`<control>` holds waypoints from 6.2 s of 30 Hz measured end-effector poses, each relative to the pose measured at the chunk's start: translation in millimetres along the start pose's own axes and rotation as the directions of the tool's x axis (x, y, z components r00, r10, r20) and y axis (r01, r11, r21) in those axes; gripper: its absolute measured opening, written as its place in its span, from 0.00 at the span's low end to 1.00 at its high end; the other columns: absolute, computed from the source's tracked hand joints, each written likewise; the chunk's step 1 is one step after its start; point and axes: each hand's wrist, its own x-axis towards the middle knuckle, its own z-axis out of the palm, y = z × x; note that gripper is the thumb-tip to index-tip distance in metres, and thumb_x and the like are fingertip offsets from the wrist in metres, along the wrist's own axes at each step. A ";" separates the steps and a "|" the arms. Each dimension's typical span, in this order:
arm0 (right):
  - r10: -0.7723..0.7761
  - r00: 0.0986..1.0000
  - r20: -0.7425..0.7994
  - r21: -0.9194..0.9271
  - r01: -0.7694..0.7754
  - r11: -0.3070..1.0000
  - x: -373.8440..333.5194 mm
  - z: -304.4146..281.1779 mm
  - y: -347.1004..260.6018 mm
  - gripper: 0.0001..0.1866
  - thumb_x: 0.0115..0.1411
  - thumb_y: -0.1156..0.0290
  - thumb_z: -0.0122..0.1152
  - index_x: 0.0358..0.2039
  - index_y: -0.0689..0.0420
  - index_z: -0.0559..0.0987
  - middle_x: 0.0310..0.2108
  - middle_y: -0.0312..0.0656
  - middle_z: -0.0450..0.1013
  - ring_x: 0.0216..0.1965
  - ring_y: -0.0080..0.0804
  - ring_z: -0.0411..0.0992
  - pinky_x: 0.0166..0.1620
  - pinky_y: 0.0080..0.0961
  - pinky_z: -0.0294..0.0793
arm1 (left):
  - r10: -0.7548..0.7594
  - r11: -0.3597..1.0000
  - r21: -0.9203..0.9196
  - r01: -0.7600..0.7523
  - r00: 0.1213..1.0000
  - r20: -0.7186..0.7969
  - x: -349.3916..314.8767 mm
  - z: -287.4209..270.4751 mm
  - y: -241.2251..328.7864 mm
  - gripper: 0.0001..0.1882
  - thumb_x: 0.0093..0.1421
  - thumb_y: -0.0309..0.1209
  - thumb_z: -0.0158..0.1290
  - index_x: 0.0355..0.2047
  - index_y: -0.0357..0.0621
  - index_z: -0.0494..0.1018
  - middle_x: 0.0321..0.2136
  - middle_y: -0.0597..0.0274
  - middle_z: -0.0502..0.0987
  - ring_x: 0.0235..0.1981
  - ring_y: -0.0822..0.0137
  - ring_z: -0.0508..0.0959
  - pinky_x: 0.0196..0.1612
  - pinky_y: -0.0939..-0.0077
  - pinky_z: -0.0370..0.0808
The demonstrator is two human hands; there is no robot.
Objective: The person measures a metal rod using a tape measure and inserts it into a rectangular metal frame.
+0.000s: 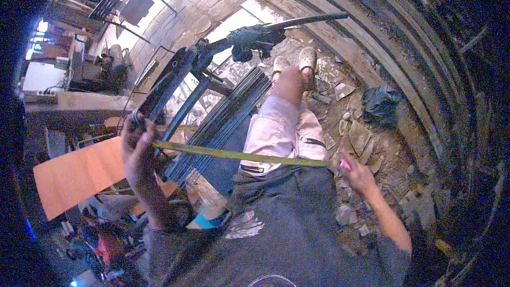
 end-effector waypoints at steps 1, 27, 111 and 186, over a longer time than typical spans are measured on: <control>-0.172 0.985 0.032 -0.153 0.174 0.973 -8.5 -15.6 -3.4 0.34 0.57 0.76 0.52 0.62 0.32 0.64 0.56 0.49 0.66 0.44 0.48 0.75 0.35 0.33 0.82 | -0.016 1.000 -0.008 0.015 1.000 -0.005 5.5 -7.5 -4.8 0.23 0.52 0.22 0.58 0.48 0.36 0.64 0.31 0.61 0.72 0.32 0.73 0.71 0.39 0.82 0.67; -0.056 0.963 -0.264 0.298 0.136 0.945 49.3 -34.4 -82.6 0.33 0.51 0.73 0.63 0.59 0.43 0.68 0.44 0.48 0.72 0.35 0.48 0.76 0.31 0.39 0.78 | 0.471 0.877 0.253 -0.408 0.626 -0.621 46.2 -45.9 -5.4 0.14 0.69 0.38 0.40 0.30 0.44 0.65 0.15 0.68 0.61 0.15 0.75 0.59 0.19 0.78 0.57; 0.268 0.815 0.514 0.266 -0.448 0.854 -59.4 -108.9 -113.9 0.38 0.52 0.68 0.62 0.64 0.37 0.61 0.46 0.48 0.70 0.42 0.51 0.73 0.44 0.41 0.75 | -0.511 0.821 -0.379 0.426 0.845 -0.158 25.5 94.7 -251.4 0.21 0.65 0.50 0.47 0.22 0.50 0.62 0.13 0.76 0.58 0.10 0.80 0.56 0.12 0.83 0.52; 0.322 0.903 0.283 0.343 -0.409 0.846 114.2 -72.9 -124.0 0.35 0.51 0.71 0.58 0.62 0.46 0.63 0.34 0.53 0.72 0.32 0.53 0.74 0.38 0.44 0.75 | -0.425 0.882 -0.305 0.360 0.886 -0.184 25.9 109.8 -256.5 0.17 0.68 0.42 0.46 0.24 0.48 0.62 0.16 0.73 0.59 0.09 0.81 0.56 0.10 0.85 0.51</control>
